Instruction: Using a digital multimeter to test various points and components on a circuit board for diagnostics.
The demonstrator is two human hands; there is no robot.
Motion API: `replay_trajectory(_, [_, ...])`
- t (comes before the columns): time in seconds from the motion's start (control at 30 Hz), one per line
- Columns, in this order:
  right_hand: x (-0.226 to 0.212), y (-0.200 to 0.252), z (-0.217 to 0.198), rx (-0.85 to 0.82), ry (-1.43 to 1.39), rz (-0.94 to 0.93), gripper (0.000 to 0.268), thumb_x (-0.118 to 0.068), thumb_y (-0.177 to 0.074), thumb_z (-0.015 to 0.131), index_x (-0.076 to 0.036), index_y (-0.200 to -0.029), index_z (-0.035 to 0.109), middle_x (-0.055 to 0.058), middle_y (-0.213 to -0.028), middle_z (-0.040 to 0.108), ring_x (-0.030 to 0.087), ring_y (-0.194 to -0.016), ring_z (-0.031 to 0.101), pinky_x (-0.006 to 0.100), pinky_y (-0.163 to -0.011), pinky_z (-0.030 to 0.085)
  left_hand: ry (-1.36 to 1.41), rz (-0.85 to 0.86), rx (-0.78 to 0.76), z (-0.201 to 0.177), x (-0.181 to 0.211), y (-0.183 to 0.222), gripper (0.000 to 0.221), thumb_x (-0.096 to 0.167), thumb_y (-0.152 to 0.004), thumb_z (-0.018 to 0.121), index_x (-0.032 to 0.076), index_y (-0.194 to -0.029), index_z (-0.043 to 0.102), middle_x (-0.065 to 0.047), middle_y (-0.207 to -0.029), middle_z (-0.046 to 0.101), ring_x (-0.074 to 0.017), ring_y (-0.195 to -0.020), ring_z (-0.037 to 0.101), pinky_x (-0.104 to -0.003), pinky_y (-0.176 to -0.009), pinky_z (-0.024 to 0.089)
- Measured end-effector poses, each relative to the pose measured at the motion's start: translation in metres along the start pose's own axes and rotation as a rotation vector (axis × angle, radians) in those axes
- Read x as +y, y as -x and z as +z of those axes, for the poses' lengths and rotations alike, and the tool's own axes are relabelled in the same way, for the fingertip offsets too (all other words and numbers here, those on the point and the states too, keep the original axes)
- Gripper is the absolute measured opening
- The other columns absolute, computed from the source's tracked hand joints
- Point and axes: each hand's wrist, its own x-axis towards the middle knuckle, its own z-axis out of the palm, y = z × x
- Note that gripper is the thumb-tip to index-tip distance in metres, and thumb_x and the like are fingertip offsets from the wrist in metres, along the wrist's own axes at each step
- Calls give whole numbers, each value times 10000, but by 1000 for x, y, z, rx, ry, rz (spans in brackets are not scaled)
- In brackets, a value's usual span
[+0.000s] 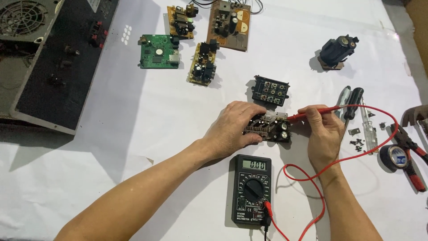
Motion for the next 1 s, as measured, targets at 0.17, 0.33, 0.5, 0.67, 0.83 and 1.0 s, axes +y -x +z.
replay_trajectory(0.17, [9,-2,-3,-5,14,-1,348,-391,-1152,544,-90,-1051,687,146,-928,702,272,-906,739,438,-813,634,10,-11,-2,-2,1,0,648,241,-784,865,95,-1339,563,-86,-1225,677,-231,-1288,589,-428,-1212,315])
replay_trajectory(0.33, [-8,3,4,4,-38,30,343,-387,-1131,568,-81,-1030,688,107,-865,688,204,-835,733,362,-766,646,-3,-11,-10,-2,1,-1,652,252,-787,861,97,-1344,559,-77,-1231,672,-225,-1295,582,-424,-1215,305])
replay_trajectory(0.5, [1,0,0,-1,-39,27,346,-390,-1128,584,-81,-1014,688,119,-856,694,219,-832,735,384,-747,646,11,-12,-14,-2,1,0,644,234,-790,862,87,-1340,562,-90,-1236,670,-236,-1301,579,-436,-1217,303])
replay_trajectory(0.67, [5,0,-3,-8,5,-8,314,-354,-1131,597,-77,-1027,701,117,-876,682,207,-846,713,372,-778,636,4,-4,-4,-1,0,-1,641,261,-796,856,89,-1338,561,-89,-1225,671,-230,-1291,585,-433,-1216,301])
replay_trajectory(0.83, [-1,3,2,-25,-4,-59,300,-327,-1133,583,-71,-1041,709,148,-917,684,250,-900,715,407,-820,637,-4,1,2,-1,-2,-1,648,285,-797,851,90,-1342,559,-85,-1230,667,-234,-1295,581,-434,-1216,298])
replay_trajectory(1.0, [16,-3,-7,-29,42,-55,302,-316,-1137,603,-61,-1017,710,143,-900,685,226,-888,693,387,-811,629,3,5,-1,-2,0,-1,641,294,-804,843,90,-1339,554,-91,-1219,670,-232,-1287,589,-436,-1214,303])
